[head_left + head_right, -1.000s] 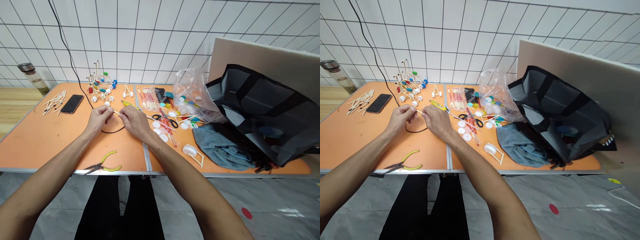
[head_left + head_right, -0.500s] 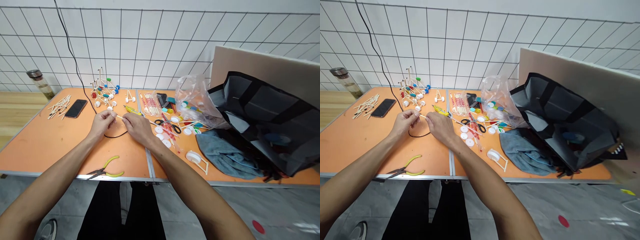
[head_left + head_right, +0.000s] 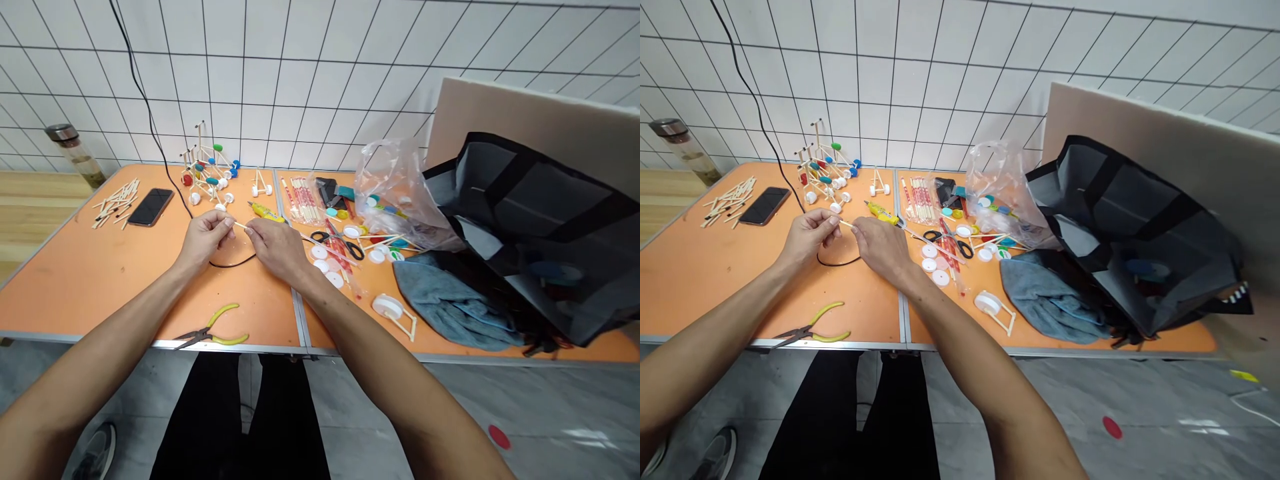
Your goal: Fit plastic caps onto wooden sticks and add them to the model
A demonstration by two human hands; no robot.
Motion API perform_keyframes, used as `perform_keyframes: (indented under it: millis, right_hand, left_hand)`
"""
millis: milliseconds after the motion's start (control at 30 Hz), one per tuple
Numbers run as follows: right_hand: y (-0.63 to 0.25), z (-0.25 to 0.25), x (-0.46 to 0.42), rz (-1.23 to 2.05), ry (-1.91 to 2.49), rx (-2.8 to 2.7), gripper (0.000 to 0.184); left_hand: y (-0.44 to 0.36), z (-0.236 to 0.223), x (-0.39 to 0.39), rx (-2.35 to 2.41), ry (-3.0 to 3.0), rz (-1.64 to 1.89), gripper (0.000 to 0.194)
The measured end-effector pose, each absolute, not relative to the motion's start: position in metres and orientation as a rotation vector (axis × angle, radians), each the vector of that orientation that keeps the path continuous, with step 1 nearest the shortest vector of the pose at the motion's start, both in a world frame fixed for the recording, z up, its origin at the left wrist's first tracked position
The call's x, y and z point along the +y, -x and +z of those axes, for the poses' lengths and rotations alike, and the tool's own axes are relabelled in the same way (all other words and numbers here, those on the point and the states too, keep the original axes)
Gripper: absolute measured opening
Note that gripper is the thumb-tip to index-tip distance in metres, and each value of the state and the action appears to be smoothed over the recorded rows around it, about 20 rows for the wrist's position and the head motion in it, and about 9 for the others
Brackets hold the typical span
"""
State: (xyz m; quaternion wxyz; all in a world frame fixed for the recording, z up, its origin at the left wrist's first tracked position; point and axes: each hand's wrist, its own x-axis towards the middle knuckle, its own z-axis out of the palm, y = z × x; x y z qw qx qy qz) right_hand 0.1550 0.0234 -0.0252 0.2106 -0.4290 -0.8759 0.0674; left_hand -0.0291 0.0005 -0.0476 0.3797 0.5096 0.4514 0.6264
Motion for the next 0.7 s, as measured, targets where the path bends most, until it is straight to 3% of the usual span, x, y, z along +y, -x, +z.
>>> perform_keyframes:
  millis: [700]
  right_hand:
    - [-0.1503,-0.0292,0.0195,0.102,1.220,-2.392,0.038]
  left_hand:
    - [0.0294,-0.0407,-0.0011,1.189,-1.148,1.695,0.040]
